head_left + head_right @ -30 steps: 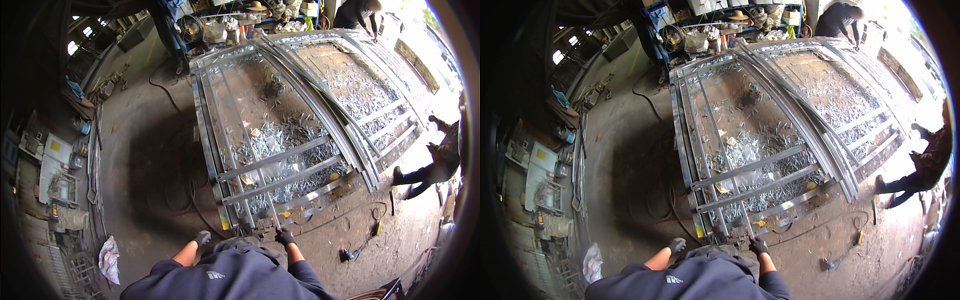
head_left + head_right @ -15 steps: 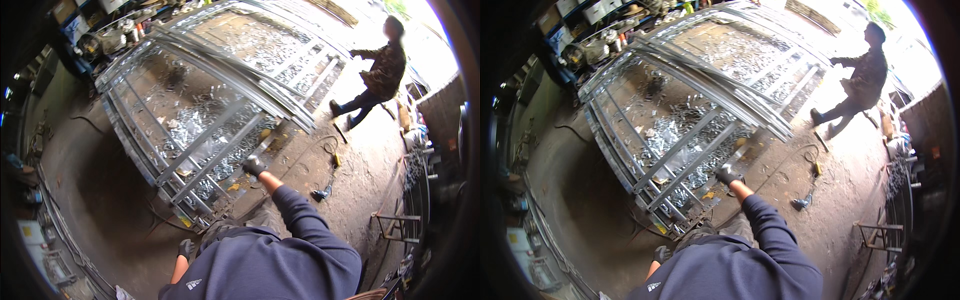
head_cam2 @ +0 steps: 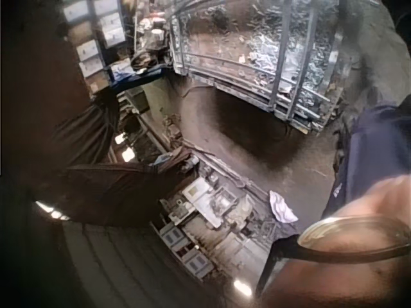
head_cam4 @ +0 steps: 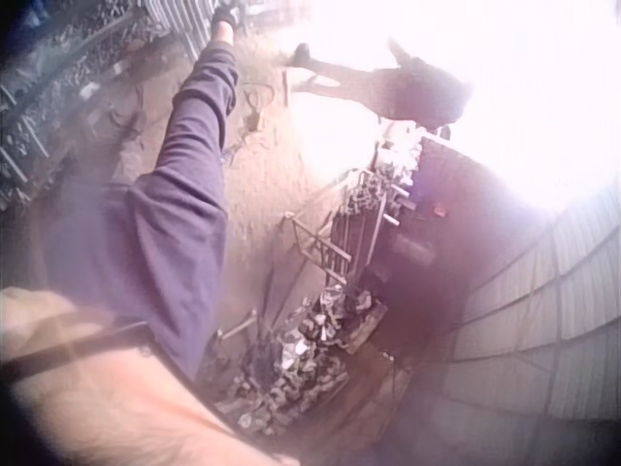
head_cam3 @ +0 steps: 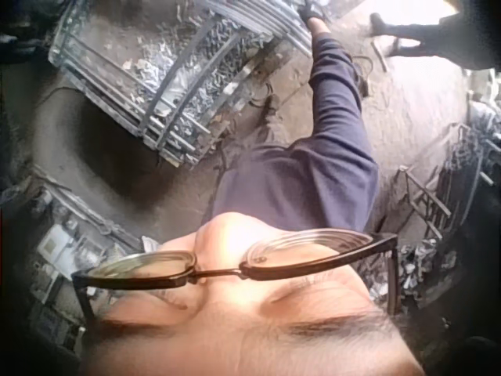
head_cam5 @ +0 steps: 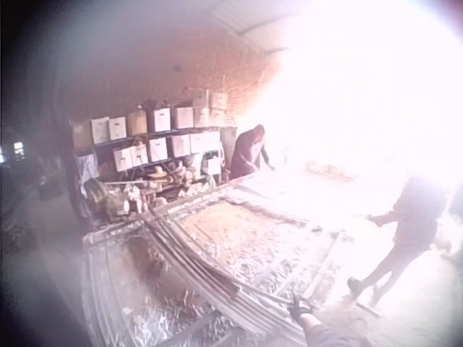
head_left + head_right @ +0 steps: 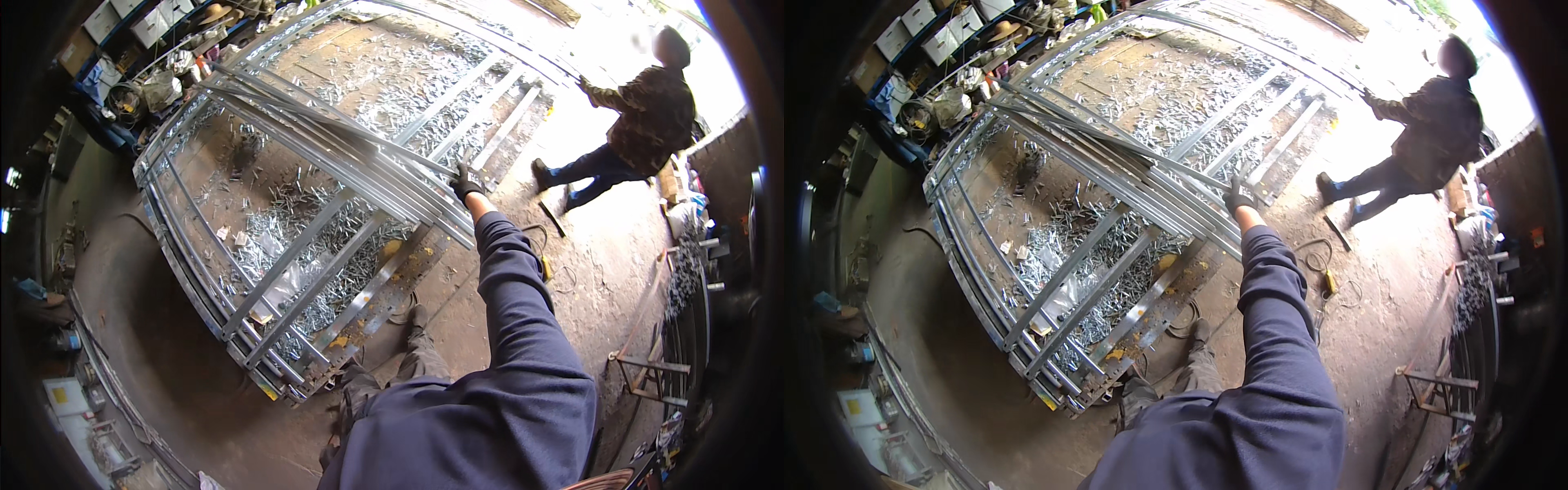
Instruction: The person picks up a long metal rod from a stack and places it onto a metal frame on the floor. The person repeats this action, handling multiple rods and arranging them on the frame.
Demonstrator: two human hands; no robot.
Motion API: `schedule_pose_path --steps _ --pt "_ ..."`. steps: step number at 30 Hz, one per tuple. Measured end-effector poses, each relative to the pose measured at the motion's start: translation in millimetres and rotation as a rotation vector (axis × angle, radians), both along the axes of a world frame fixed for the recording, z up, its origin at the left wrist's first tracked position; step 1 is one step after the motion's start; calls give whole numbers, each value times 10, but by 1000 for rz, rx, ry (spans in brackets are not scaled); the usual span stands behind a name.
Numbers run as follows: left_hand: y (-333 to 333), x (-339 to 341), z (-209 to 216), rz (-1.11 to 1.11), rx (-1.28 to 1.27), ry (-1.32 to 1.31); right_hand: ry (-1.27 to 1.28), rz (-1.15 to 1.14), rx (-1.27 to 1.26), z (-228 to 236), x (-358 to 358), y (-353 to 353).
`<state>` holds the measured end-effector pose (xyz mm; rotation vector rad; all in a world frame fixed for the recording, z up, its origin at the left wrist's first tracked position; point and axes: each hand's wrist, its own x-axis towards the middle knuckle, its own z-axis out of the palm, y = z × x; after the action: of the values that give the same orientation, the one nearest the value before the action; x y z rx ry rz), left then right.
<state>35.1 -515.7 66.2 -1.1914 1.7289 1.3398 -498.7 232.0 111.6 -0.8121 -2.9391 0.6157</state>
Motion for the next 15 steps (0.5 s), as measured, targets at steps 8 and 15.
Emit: schedule_pose_path --steps 8,15 --pt "668 124 213 47 -53 18 -192 444 13 -5 124 -395" --pt "558 -63 -162 -64 73 138 -42 502 -230 -151 2489 -1825"
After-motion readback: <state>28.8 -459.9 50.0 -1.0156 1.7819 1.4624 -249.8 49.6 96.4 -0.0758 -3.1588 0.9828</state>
